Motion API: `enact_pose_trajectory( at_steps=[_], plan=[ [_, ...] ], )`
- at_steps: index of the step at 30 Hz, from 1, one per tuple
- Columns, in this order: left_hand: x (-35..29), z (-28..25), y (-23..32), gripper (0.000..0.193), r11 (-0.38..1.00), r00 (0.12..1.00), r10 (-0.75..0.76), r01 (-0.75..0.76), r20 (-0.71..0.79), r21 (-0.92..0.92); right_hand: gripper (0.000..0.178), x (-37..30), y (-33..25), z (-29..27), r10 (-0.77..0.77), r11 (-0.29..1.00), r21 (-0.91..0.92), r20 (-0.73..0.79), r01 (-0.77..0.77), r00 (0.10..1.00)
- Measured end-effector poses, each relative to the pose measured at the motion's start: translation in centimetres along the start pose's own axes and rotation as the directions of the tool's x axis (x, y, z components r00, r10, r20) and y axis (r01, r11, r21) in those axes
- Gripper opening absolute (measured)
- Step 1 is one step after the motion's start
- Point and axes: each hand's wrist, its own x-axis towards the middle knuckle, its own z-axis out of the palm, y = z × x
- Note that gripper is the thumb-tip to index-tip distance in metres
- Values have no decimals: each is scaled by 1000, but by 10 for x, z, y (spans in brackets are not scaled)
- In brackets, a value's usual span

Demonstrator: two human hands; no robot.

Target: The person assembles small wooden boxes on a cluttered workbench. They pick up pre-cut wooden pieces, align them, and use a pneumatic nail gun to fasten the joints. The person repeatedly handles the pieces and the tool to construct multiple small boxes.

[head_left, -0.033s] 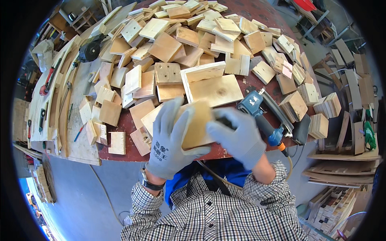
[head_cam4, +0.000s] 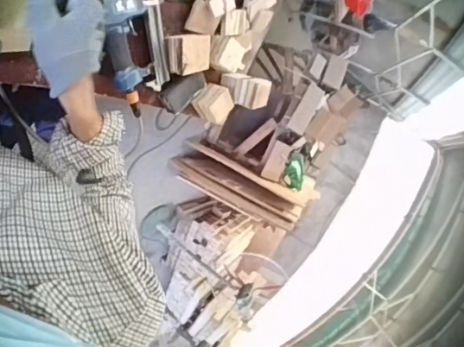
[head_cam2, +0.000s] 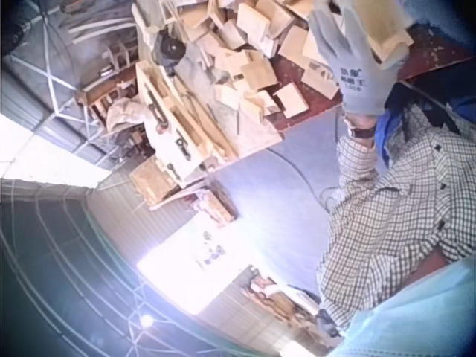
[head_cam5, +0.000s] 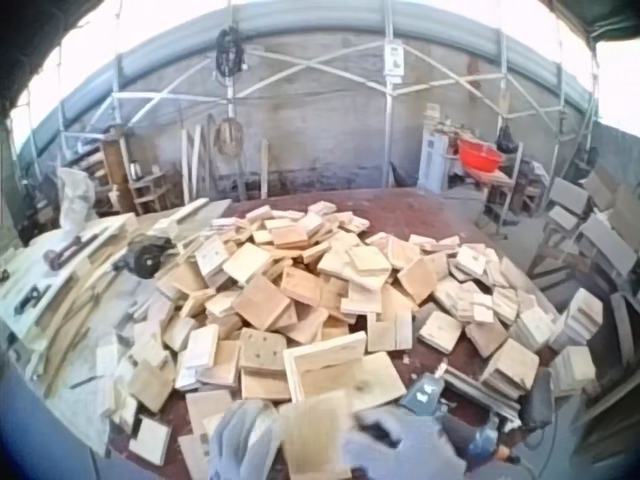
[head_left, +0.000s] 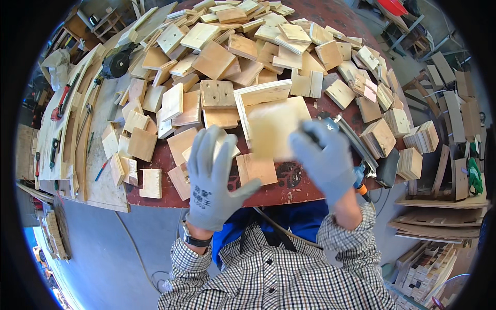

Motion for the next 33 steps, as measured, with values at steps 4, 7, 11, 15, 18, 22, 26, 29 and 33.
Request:
enact_pose_trajectory(
  at_steps=[4, 7, 11, 15, 18, 22, 26, 29, 33],
  plan=[
    [-23, 1, -22, 85, 995, 993, -69, 61, 99, 81, 38, 58, 12, -15, -39, 859, -511, -73, -3, 997],
    [-26, 3, -19, 80, 990, 960, -76, 40, 269, 136, 40, 90, 20, 7, 166, 846, -528, 130, -73, 977],
    [-28, 13, -2, 81, 989, 898, -7, -58, 439, 133, 41, 118, 58, 26, 121, 860, -510, 256, 28, 959],
    [-31, 27, -5, 85, 982, 877, -23, -70, 479, 174, 40, 118, 38, 45, 235, 680, -733, 259, 33, 937],
    [-29, 35, -5, 85, 976, 886, -40, -64, 463, 206, 47, 117, 29, 51, 249, 582, -807, 294, 100, 923],
    [-24, 43, -1, 79, 978, 888, -25, -74, 459, 195, 50, 120, 32, 48, 221, 544, -828, 294, 132, 930],
    [-24, 47, -6, 70, 981, 888, 7, -96, 459, 170, 49, 118, 28, 41, 244, 565, -819, 280, 99, 929],
    [-30, 51, -8, 67, 989, 913, 1, -61, 407, 135, 48, 119, 37, 48, 226, 595, -797, 285, 99, 932],
    [-29, 53, -13, 70, 995, 934, 49, -76, 355, 63, 46, 114, 50, 51, 194, 653, -752, 282, 91, 939]
  ],
)
